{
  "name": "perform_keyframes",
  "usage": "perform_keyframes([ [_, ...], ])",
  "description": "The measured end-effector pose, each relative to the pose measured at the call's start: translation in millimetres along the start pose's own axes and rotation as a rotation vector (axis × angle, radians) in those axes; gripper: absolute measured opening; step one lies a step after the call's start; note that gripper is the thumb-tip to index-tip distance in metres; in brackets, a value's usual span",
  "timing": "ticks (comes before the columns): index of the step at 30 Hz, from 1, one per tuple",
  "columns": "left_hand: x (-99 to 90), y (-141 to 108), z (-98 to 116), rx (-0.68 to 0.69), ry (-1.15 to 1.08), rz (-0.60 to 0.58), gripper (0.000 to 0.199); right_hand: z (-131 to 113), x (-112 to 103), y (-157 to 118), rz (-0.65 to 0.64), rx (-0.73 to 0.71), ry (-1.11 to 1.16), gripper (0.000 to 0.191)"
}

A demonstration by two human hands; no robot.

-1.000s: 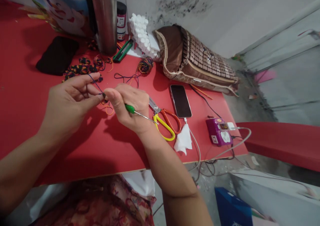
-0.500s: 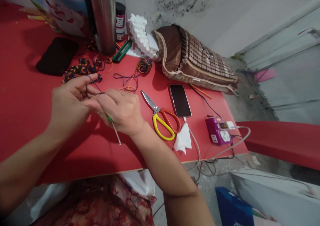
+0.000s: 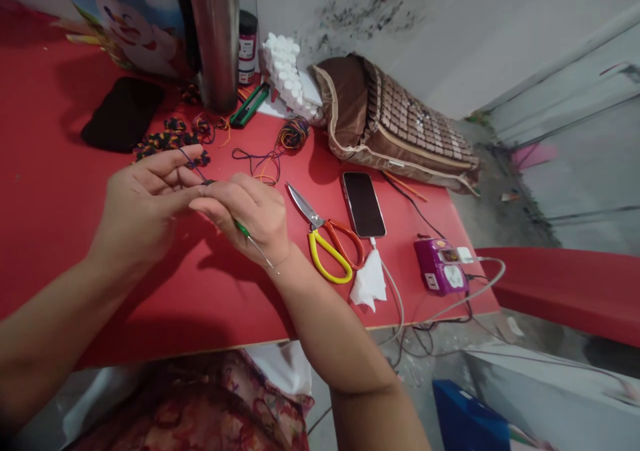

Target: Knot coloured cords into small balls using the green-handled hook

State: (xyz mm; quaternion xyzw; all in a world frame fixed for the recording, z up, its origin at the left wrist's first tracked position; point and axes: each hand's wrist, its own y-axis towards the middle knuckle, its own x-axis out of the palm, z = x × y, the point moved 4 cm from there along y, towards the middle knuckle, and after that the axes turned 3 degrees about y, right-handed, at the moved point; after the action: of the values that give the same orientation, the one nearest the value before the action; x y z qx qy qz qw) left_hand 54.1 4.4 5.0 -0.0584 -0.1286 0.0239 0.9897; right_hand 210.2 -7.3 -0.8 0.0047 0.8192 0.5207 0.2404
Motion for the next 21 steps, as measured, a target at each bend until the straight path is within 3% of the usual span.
perform_keyframes([
  [5, -6.1, 11.5, -8.8, -0.208, -0.172, -0.119, 0.045, 2.1, -2.5, 0.1, 0.035, -0.043, 0.059, 0.033],
  [9, -3.9, 10.3, -14.0, -0.313, -0.25, -0.185, 0.044, -1.6, -0.8, 1.6, -0.052, -0.188, -0.19, 0.031],
  [11, -2.0, 6.2, -9.4, -0.23, -0.229, -0.121, 0.042, -4.8, 2.4, 3.3, -0.036, -0.291, -0.318, 0.026],
  [14, 0.8, -1.7, 2.9, -0.001, -0.129, 0.0, 0.042, -7.5, 7.4, 7.0, 0.049, -0.326, -0.417, 0.033],
  [21, -0.6, 1.3, -0.2, 0.309, 0.084, -0.037, 0.043, -19.4, 2.9, 9.6, 0.003, -0.256, -0.369, 0.025],
])
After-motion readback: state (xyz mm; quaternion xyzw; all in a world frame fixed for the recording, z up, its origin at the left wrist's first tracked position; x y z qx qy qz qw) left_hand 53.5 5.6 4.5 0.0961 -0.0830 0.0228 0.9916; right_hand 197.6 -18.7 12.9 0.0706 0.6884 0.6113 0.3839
